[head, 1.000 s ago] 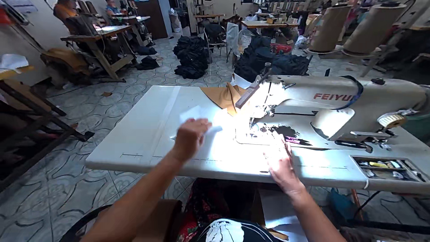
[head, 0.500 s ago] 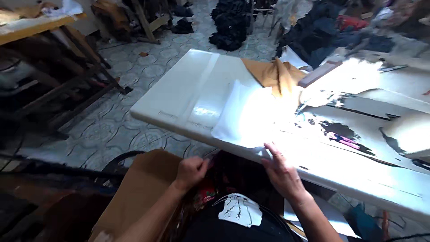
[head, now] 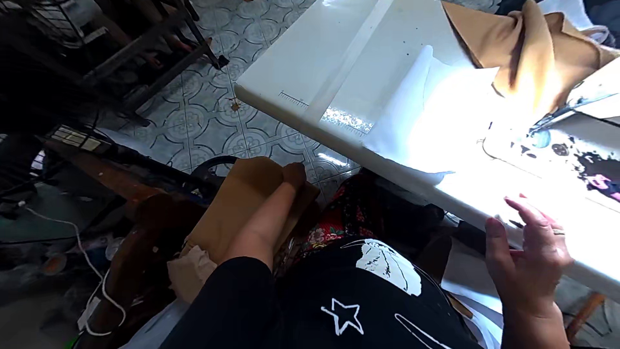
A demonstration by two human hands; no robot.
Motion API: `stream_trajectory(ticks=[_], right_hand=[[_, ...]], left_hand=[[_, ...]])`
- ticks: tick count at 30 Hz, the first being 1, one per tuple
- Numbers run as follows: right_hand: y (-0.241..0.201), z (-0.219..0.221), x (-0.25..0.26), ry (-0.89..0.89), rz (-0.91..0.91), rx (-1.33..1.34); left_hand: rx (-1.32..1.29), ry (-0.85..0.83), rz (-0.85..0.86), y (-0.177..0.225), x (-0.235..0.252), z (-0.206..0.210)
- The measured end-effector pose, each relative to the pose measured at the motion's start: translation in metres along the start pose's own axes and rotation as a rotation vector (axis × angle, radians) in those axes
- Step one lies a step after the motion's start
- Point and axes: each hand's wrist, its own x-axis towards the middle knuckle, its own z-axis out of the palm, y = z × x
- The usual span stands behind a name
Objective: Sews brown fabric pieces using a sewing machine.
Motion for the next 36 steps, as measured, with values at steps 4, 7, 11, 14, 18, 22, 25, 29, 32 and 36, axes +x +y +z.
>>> stream_trajectory(ticks=[4, 7, 11, 14, 18, 22, 25, 29, 32, 36], right_hand=[[0.005, 0.006, -0.008, 0.024, -0.014, 0.052], [0.000, 0.019, -0.014, 0.073, -0.068, 0.198], [-0.029, 0.051, -0.018, -0.039, -0.101, 0.541], [-0.051, 0.077, -0.011, -0.374, -0.134, 0.704], [-0.090, 0.099, 0.034, -0.715, -0.167, 0.883], [-0.128, 0.095, 0.073, -0.476, -0.048, 1.223], [-0.125, 0.078, 0.073, -0.165, 0.241, 1.277], [-0.080, 0.040, 0.031, -0.261, 0.694, 1.217], [-0.057, 0.008, 0.003, -0.156, 0.671, 0.821], [-0.039, -0.011, 0.027, 0.169, 0.256, 0.218]], left_hand=[[-0.174, 0.202, 0.100, -0.020, 0.007, 0.020], [-0.632, 0.509, 0.129, -0.043, -0.009, 0.044], [-1.211, 1.055, 0.130, -0.044, -0.053, 0.020], [-1.337, 1.338, 0.351, -0.013, -0.095, -0.061], [-1.240, 1.552, 1.033, 0.041, -0.131, -0.167], [-1.238, 1.429, 1.503, 0.123, -0.160, -0.231], [-0.975, 1.293, 1.357, 0.174, -0.166, -0.225], [-0.186, 0.630, 1.075, 0.183, -0.130, -0.166], [0.018, 0.316, 0.933, 0.175, -0.119, -0.125], [0.030, 0.290, 0.928, 0.173, -0.142, -0.110]])
